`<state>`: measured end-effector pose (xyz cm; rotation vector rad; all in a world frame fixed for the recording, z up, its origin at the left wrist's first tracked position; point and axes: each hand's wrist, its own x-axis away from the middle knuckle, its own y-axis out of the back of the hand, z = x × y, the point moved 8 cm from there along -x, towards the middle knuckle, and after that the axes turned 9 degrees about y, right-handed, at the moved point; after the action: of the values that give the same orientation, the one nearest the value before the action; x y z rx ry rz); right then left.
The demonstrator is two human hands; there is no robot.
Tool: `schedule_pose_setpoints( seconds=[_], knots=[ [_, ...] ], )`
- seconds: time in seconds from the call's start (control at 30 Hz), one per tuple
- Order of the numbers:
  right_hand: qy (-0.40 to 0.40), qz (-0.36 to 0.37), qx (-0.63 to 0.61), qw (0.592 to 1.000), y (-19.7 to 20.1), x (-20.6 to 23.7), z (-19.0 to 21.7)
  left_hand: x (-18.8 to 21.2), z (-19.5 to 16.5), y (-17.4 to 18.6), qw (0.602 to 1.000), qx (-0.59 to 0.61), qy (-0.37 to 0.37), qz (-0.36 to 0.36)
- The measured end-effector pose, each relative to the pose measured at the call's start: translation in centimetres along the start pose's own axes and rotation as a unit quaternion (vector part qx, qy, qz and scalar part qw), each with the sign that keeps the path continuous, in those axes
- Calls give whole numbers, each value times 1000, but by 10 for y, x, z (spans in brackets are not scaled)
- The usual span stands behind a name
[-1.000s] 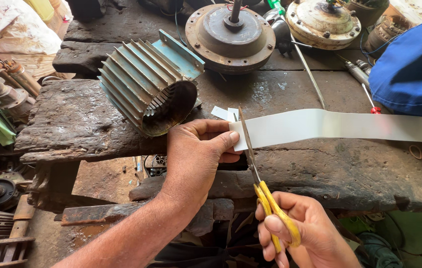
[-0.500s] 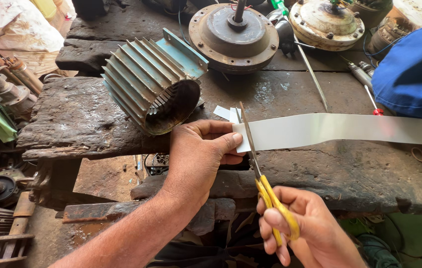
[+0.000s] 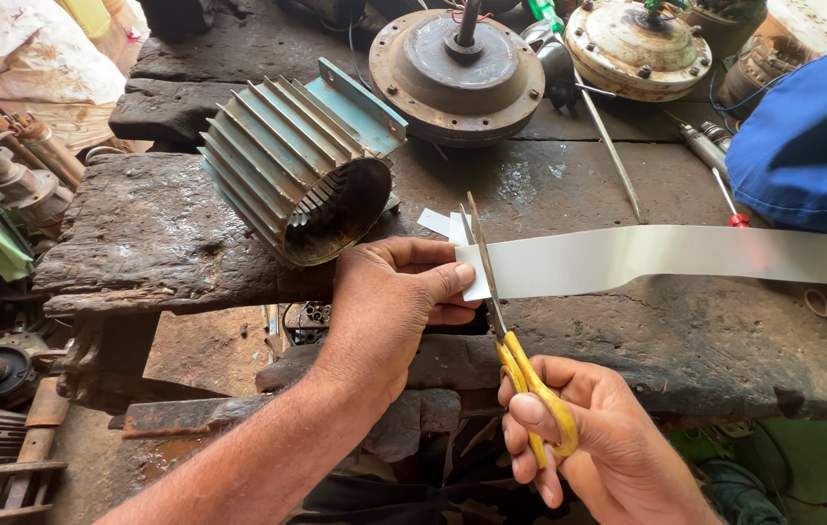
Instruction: The person uses yellow-handled scissors to cut a white strip of material into small rectangular pieces. The cut pieces are placed on the workbench next to a motor housing and other tools.
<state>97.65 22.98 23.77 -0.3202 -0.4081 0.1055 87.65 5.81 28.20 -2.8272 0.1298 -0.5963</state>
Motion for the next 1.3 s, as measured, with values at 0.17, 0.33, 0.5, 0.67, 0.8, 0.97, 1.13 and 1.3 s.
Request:
schedule_pose_setpoints(
  seconds=[0.17, 0.33, 0.5, 0.67, 0.8, 0.97, 1.13, 1.3],
  knots=[
    [-2, 0, -1, 1000, -2, -4, -2, -1, -2, 1, 1000, 10, -9, -1],
    [12, 2, 2, 1000, 6, -5, -5, 5, -30, 10, 976, -152, -125, -94],
    [78, 23, 7, 997, 22, 0, -2, 12, -54, 0, 915, -291, -240, -141],
    [110, 7, 12, 994, 42, 2, 3, 8, -44, -3, 905, -354, -177, -158],
    [185, -13, 77, 980, 38, 9, 25, 37, -69, -7, 837, -322, -399, -190],
    [420, -165, 505, 736, 10, 23, 97, 19, -39, 8, 935, -297, -136, -141],
    [300, -165, 612, 713, 11, -16, 103, 32, -40, 14, 926, -341, -84, -136],
    [351, -100, 586, 724, 6, -13, 92, 48, -39, 15, 871, -448, -87, -184]
  ],
)
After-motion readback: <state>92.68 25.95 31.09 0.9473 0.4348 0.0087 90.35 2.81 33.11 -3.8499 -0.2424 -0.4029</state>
